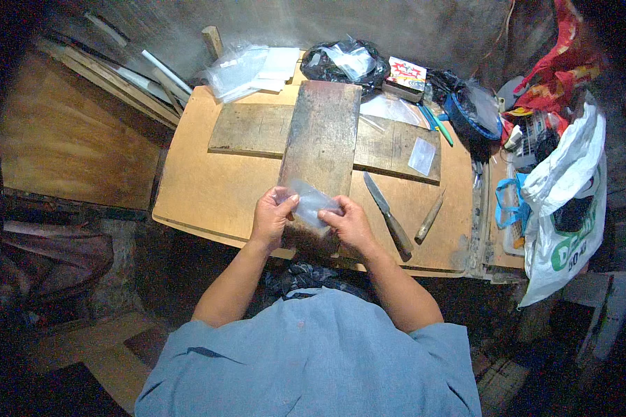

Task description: The person removes a small metal part from a plastic bag, scrapes it with a knife on a wooden block, and then returns the part to the bag.

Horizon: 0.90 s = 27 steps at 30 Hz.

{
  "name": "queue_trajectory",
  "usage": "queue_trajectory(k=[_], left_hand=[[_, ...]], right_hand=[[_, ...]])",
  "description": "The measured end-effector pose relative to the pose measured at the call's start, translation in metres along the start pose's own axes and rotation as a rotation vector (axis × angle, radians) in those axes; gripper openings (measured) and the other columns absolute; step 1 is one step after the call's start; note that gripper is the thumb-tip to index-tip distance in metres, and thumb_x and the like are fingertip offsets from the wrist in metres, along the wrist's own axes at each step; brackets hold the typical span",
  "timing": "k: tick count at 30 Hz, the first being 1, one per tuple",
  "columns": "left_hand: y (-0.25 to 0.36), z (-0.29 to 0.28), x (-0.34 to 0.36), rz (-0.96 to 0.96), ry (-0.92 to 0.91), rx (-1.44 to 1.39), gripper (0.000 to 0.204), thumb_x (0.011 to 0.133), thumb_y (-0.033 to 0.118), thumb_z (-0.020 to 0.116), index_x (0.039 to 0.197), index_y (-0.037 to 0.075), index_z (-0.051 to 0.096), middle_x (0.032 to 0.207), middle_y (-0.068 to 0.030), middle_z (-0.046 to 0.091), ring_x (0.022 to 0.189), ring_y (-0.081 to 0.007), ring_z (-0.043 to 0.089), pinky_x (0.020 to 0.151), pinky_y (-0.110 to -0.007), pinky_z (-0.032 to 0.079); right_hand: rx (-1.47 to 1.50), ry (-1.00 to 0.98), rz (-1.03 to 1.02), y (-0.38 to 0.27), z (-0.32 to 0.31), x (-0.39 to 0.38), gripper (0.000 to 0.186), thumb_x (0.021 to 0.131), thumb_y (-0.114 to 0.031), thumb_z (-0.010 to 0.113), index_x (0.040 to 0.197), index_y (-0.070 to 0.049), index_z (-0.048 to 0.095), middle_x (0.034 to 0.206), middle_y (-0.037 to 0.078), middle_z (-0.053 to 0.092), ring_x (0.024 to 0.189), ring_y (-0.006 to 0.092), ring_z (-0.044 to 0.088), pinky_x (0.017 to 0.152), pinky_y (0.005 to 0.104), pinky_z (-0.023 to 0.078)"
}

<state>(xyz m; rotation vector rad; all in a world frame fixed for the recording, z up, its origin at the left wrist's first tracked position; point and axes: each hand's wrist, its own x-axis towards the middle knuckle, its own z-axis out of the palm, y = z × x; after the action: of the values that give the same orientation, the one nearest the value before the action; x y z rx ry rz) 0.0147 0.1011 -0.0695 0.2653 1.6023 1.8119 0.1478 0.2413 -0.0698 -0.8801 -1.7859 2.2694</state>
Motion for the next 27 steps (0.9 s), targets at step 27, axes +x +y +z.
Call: queue_trajectory(k=[27], left_hand=[[-0.006,-0.027,-0.004,0.076,-0.451,0.614,0.019,0.084,0.004,0.064,0.101,0.002,0.057,0.09,-0.0054,0.064,0.083,-0.0143,0.061,0.077,-0.031,0.051]], right_hand=[[-0.568,-0.126,-0.266,-0.019,0.004,-0.001,0.025,0.088,-0.013,0.065,0.11,-0.003,0.058,0.095,0.007,0.064,0.089,0.0145,0.06,0.077,0.0298,0.048]])
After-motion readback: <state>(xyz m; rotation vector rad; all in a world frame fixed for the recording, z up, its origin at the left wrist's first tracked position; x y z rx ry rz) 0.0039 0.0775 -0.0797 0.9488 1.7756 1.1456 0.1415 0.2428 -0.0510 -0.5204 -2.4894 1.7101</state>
